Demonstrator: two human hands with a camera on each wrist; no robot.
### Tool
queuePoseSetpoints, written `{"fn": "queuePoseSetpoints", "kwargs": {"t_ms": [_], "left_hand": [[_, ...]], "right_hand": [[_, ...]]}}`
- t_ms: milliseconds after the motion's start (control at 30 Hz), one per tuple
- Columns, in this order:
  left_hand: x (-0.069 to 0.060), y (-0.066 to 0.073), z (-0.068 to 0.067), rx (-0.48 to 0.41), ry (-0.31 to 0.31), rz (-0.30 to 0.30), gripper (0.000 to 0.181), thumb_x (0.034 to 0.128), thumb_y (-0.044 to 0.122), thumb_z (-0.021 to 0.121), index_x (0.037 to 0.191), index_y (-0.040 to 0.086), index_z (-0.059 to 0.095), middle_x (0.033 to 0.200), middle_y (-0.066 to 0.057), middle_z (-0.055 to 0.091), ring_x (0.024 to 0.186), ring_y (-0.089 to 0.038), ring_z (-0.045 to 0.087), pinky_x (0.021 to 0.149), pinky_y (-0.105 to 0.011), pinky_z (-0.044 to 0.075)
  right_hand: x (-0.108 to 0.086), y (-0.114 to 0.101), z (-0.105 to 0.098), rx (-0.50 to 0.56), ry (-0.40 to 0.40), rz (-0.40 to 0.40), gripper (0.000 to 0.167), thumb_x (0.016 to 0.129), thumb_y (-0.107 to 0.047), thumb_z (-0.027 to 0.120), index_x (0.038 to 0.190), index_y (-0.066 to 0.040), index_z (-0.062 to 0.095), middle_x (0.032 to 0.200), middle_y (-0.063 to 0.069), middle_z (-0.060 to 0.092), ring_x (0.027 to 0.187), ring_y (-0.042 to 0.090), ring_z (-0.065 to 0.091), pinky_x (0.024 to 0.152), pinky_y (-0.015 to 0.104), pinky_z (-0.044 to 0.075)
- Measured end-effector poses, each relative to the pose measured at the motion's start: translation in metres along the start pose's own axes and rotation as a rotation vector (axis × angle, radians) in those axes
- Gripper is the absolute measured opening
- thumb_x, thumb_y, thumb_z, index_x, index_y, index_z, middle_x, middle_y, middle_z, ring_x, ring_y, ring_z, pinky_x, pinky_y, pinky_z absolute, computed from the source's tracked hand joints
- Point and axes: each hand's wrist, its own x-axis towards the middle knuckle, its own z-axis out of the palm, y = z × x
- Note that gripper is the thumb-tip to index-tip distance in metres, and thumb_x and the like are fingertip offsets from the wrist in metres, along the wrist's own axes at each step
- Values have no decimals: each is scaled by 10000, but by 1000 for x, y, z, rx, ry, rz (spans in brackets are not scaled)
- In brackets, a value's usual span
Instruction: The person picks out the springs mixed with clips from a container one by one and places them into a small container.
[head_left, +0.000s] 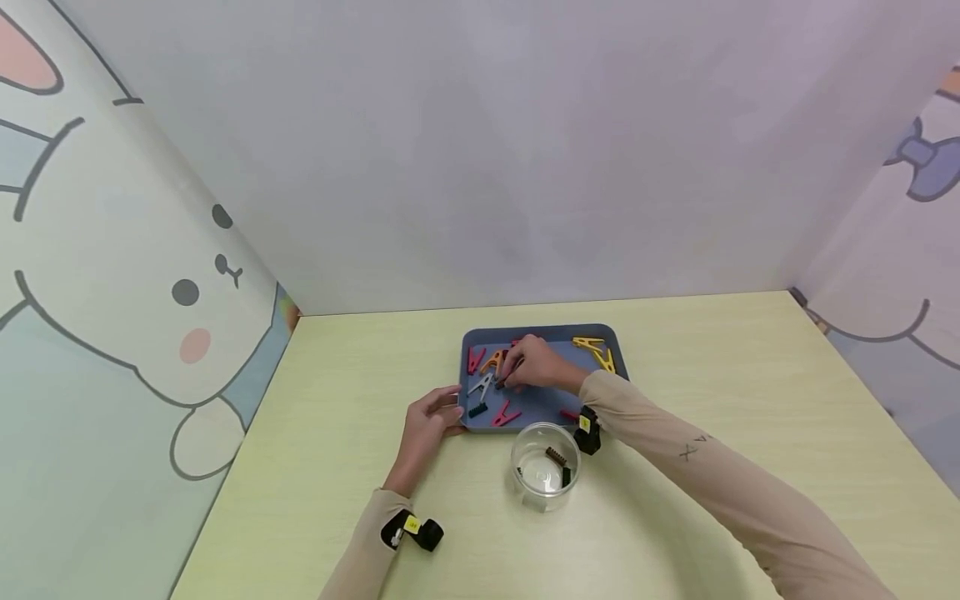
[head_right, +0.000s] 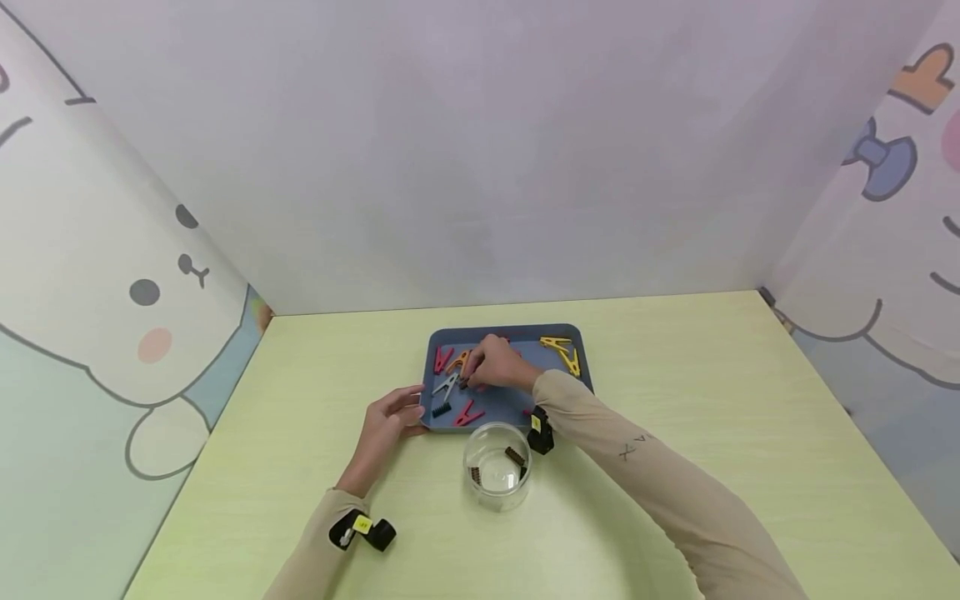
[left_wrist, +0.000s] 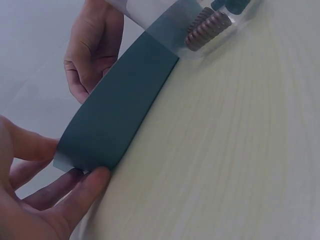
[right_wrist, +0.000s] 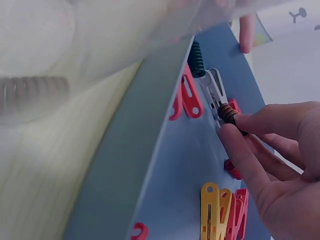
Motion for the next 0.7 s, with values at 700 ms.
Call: {"fn": "queuePoseSetpoints", "kwargs": {"t_ms": [700], "left_hand": [[-2, 2, 0, 18, 13, 6, 410, 882, -28, 573, 1291, -36, 546, 1203, -283, 558, 1061, -390, 586, 807, -490, 543]], "right_hand": [[-15, 1, -17, 273, 13, -3, 69, 815, -14, 707, 872, 21, 720, 924, 136, 677, 783, 435, 630, 722, 516, 552]]}}
